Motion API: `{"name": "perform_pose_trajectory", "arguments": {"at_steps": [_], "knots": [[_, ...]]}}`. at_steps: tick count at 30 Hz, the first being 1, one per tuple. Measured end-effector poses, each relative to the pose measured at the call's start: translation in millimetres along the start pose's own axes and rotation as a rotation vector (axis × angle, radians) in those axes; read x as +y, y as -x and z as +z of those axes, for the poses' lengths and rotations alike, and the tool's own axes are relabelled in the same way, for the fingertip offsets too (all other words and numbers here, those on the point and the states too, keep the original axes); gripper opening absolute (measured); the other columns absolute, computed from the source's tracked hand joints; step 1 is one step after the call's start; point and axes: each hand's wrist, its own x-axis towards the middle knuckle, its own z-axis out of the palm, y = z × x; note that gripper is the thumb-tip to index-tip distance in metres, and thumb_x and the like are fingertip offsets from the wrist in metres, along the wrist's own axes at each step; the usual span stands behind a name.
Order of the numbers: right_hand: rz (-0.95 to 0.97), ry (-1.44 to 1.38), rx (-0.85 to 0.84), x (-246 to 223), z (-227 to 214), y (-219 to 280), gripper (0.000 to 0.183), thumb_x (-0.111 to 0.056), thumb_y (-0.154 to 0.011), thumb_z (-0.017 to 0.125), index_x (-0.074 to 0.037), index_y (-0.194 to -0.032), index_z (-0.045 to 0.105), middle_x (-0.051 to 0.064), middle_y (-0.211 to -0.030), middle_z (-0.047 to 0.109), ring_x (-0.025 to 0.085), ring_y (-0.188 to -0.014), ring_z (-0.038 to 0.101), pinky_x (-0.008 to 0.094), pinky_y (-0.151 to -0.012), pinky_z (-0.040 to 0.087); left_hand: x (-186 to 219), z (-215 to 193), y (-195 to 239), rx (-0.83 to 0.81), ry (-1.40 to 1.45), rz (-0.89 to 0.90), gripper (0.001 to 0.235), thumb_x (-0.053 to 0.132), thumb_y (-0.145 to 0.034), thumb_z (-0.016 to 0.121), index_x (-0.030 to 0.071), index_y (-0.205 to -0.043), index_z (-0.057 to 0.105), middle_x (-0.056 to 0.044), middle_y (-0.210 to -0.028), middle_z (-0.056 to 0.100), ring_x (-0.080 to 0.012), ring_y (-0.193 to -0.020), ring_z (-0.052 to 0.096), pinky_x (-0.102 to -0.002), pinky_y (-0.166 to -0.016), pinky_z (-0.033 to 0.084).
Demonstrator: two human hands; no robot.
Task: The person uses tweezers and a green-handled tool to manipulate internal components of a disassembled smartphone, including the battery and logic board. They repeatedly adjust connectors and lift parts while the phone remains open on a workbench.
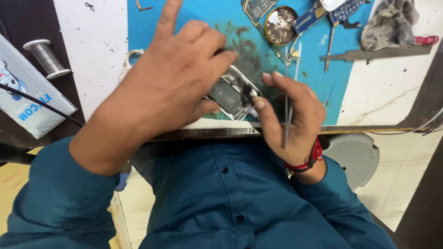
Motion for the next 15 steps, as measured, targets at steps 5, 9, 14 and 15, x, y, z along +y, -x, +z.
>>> {"name": "perform_pose_trajectory", "arguments": {"at_steps": [5,9,14,15], "knots": [[-0.065,0.149,-0.066,-12.5,1.3,-8.3,0.049,-0.007,-0.094,0.085,-0.002,-0.136,0.059,0.012,-0.122,0.073,0.027,-0.105,0.071,0.036,-0.092,0.056,1.0,-2.4,5.5,0.078,0.047,-0.072,0.07,0.048,-0.062,0.093,0.006,-0.108,0.062,-0.013,-0.108,0.057,-0.033,-0.112,0.053,-0.048,-0.101,0.034],[-0.012,0.16,-0.098,-16.3,5.2,-12.7,0.047,-0.006,-0.092,0.085,-0.003,-0.132,0.061,0.01,-0.12,0.074,0.026,-0.1,0.069,0.036,-0.091,0.054,7.6,6.8,18.7,0.118,0.144,-0.181,0.069,0.046,-0.067,0.095,0.007,-0.112,0.06,-0.011,-0.109,0.054,-0.0326,-0.107,0.051,-0.047,-0.093,0.035],[-0.072,0.1,-0.093,-14.7,9.3,-16.7,0.048,-0.006,-0.097,0.084,-0.003,-0.136,0.057,0.011,-0.12,0.07,0.025,-0.101,0.069,0.036,-0.093,0.054,15.2,16.3,27.6,0.165,0.158,-0.251,0.068,0.044,-0.063,0.097,0.008,-0.109,0.062,-0.01,-0.101,0.054,-0.0314,-0.1,0.052,-0.046,-0.085,0.035],[-0.089,0.121,-0.099,-13.8,9.3,-16.3,0.048,-0.005,-0.096,0.085,-0.003,-0.136,0.057,0.011,-0.119,0.07,0.025,-0.1,0.068,0.038,-0.094,0.053,17.3,17.7,28.9,0.175,0.158,-0.246,0.065,0.043,-0.064,0.097,0.009,-0.107,0.063,-0.009,-0.101,0.054,-0.0312,-0.099,0.052,-0.046,-0.084,0.035]]}}
